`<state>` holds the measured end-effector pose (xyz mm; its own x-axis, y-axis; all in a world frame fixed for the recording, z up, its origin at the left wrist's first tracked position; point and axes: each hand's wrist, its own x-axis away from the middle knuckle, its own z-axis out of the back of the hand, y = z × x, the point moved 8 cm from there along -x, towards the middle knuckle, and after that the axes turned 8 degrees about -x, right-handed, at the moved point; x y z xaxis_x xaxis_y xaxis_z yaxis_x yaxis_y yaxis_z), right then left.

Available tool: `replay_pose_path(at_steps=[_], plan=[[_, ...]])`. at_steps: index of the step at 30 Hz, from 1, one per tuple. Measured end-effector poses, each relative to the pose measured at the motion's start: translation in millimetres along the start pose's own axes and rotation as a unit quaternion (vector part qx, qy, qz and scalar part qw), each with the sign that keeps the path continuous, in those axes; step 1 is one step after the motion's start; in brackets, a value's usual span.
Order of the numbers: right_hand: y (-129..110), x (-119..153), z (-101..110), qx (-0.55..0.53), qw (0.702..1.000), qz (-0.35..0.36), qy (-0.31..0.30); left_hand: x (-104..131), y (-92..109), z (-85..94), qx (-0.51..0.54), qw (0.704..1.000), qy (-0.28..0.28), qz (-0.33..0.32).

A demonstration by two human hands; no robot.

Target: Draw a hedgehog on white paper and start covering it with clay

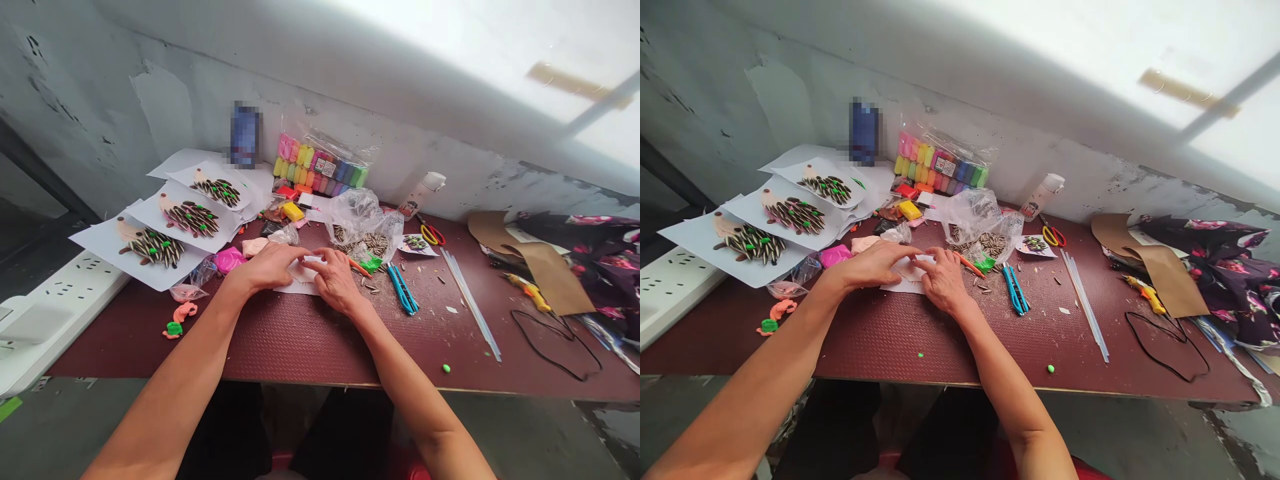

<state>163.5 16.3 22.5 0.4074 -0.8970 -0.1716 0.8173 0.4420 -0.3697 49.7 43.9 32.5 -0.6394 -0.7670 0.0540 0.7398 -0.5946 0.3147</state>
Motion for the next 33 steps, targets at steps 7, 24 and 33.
replay_pose_path(at_steps=[7,24,33], plan=[[-3,8,1,0.013,1.0,0.025,0.003,1,-1,-0.7,-0.003,1.0,-0.014,0.002],[-8,14,-2,0.04,0.997,0.064,-0.004,1,-10,-3.9,-0.003,1.0,-0.002,0.001],[-17,14,11,0.033,0.996,0.084,-0.002,0,-9,-4.6,-0.002,1.0,-0.004,-0.003]])
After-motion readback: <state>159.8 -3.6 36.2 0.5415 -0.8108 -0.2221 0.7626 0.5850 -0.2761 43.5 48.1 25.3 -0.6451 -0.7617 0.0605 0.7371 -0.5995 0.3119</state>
